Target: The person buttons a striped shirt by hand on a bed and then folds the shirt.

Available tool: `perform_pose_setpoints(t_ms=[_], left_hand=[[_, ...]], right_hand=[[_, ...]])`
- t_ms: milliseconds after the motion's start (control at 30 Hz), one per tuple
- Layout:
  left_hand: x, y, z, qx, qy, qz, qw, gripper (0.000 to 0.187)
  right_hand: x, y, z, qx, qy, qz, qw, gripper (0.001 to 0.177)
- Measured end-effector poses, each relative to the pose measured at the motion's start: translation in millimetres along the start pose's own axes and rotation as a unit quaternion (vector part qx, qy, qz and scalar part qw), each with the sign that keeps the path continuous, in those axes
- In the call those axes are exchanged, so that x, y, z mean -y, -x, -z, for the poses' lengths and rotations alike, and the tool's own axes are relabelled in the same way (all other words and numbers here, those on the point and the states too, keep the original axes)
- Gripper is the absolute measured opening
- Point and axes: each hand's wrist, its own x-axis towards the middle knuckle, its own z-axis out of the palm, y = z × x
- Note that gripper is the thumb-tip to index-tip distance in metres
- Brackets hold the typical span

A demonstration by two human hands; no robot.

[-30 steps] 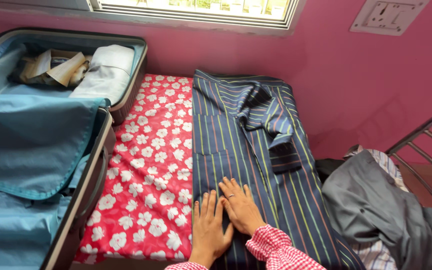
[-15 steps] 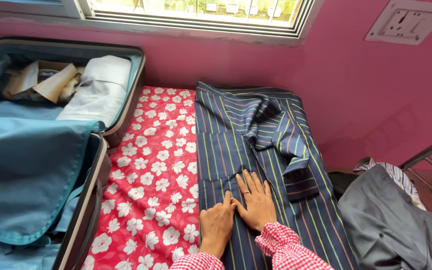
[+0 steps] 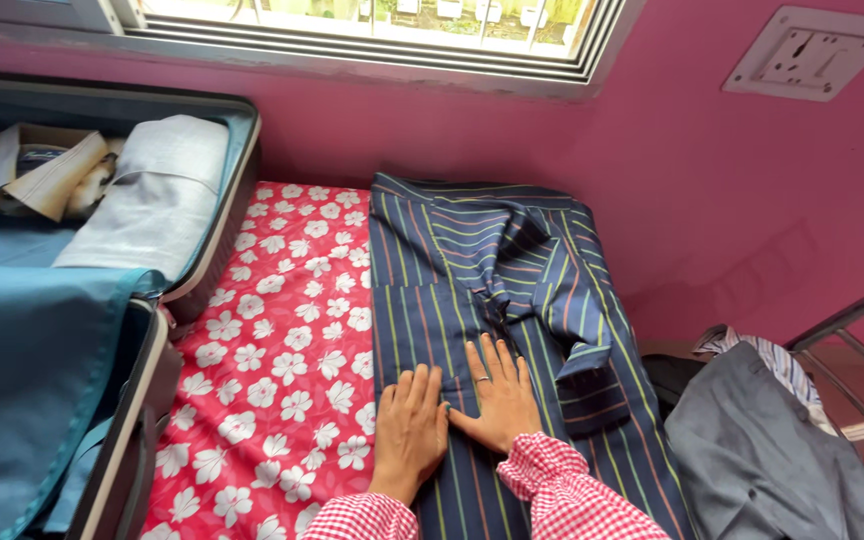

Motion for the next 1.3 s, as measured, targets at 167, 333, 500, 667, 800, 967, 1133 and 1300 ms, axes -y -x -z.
perform_pose_setpoints(t_ms=[167,333,500,667,800,967,1133,1300], left_hand=[[-13.0,-18.3,-14.1,0.035,0.001,0.091,0.995,0.052],[-14.7,-18.3,-19.1,-0.04,0.025,0.142,0.989,0.047],[-14.3,-22.5,-10.7,0.012,0.059,0.158,0.986,0.055],[-18.0,-30.5,-1.1,0.019,0.054,0.158,0.986,0.058],[-20.4,-34.1,4.4,0.028,0.052,0.164,0.985,0.061],[-21.9,-37.0,9.2,0.042,0.05,0.176,0.982,0.061],[-23.4,-39.1,11.7,0.061,0.052,0.19,0.979,0.066],[-22.1,-37.1,9.3,0.063,0.039,0.187,0.98,0.065]], right_hand=[[-8.5,-14.2,-7.8,-0.021,0.023,0.015,0.999,0.104],[-15.3,-27.4,0.0,0.044,-0.02,0.015,0.999,0.107],[-25.2,-40.9,-1.3,0.056,-0.027,0.03,0.998,0.104],[-19.2,-49.7,2.4,-0.088,-0.023,0.089,0.992,0.083],[-14.5,-41.1,53.3,0.092,0.02,-0.038,0.995,0.064],[-69.6,-29.7,97.2,-0.035,0.09,-0.095,0.991,0.06],[-135.6,-23.4,79.0,0.068,0.119,-0.262,0.955,0.067],[-146.6,-21.3,100.8,-0.094,-0.171,-0.271,0.943,0.056]])
